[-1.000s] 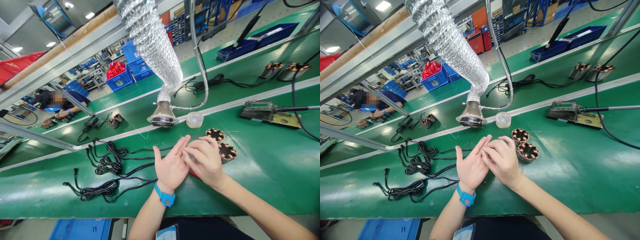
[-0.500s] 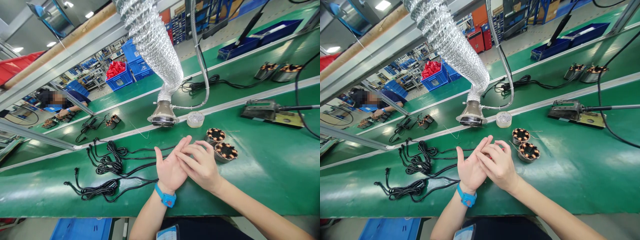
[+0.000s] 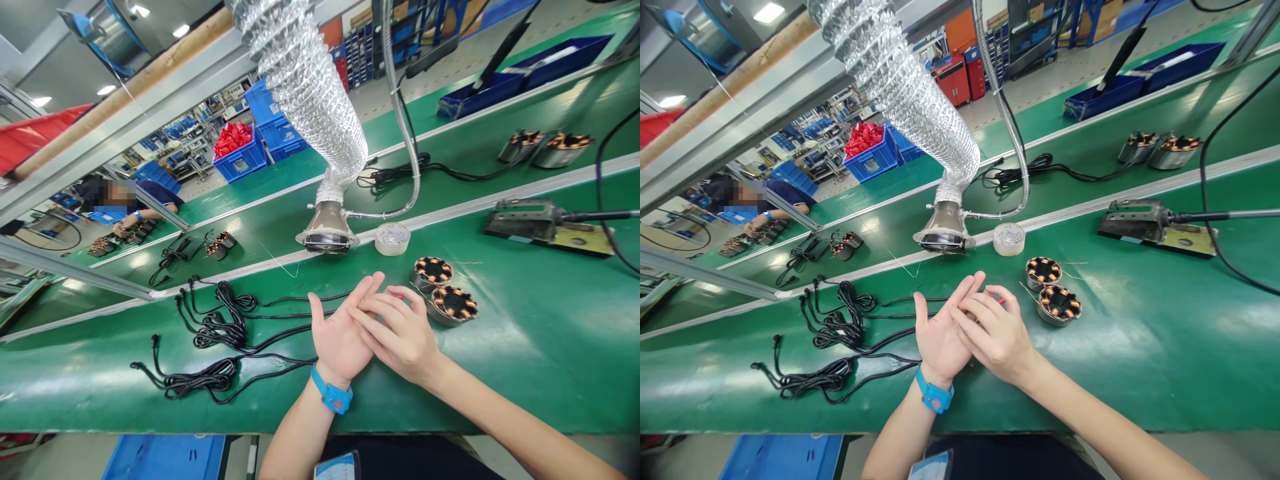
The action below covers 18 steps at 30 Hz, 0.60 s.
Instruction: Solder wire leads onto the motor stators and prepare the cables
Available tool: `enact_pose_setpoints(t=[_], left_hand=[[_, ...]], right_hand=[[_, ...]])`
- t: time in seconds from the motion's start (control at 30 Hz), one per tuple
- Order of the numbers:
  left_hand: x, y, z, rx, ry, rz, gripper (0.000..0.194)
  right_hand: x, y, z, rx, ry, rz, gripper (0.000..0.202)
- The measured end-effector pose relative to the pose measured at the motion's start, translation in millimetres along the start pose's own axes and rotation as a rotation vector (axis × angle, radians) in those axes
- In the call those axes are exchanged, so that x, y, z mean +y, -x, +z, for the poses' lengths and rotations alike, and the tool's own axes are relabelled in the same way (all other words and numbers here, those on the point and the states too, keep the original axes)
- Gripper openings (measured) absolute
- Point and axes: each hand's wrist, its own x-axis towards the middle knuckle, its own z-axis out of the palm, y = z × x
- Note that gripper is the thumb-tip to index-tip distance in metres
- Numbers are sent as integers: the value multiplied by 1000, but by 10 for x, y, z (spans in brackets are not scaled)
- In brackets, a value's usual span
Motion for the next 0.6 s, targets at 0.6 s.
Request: enact_pose_setpoints(t=[0.6], left_hand=[[6, -12, 39, 53, -4, 22, 92]], right_hand=[[-17, -6, -3, -9, -15, -38, 24]])
